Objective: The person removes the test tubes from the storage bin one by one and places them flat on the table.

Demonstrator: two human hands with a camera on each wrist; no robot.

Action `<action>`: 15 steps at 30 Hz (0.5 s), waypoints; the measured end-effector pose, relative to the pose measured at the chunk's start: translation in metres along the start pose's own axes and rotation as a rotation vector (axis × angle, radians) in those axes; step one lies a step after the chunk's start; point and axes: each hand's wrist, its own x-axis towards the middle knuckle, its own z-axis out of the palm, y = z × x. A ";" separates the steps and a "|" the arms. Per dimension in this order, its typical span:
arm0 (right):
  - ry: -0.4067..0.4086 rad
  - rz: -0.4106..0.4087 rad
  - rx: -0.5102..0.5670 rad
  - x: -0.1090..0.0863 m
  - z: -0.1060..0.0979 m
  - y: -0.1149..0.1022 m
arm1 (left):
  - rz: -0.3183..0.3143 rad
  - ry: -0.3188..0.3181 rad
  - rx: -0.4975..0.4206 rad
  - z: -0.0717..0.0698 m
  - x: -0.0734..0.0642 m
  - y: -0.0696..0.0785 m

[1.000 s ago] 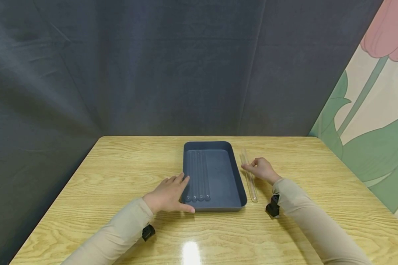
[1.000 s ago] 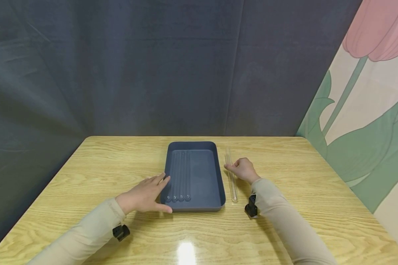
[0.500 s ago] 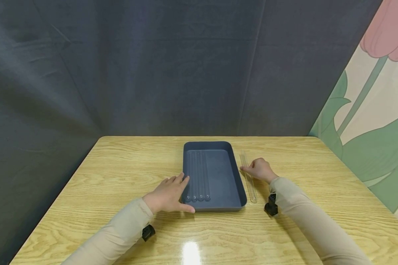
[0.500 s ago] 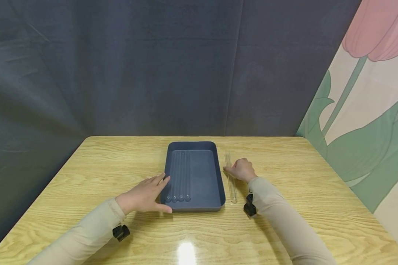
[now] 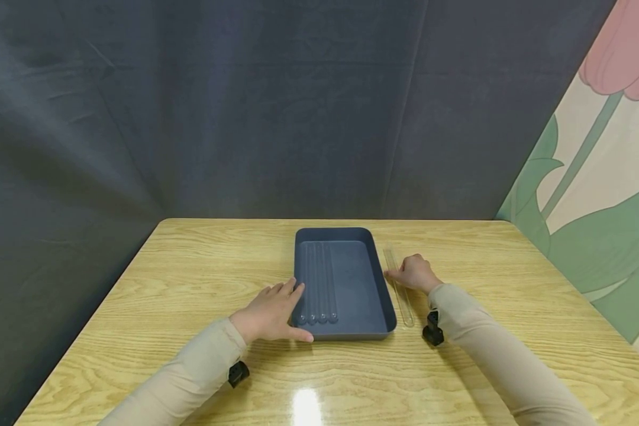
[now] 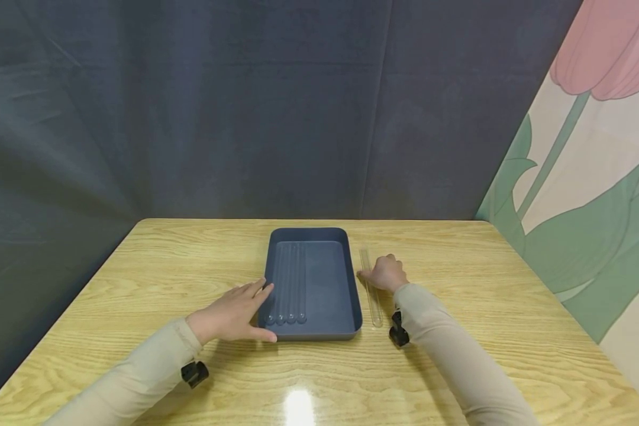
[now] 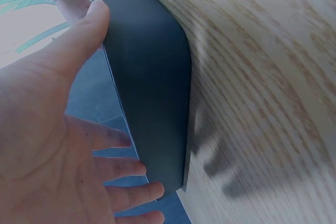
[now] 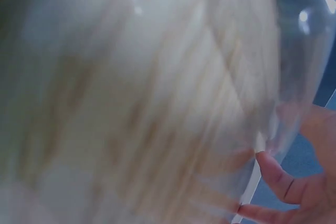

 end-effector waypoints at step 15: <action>-0.094 0.050 0.060 -0.010 -0.023 -0.020 | -0.007 -0.003 -0.008 0.000 -0.001 0.001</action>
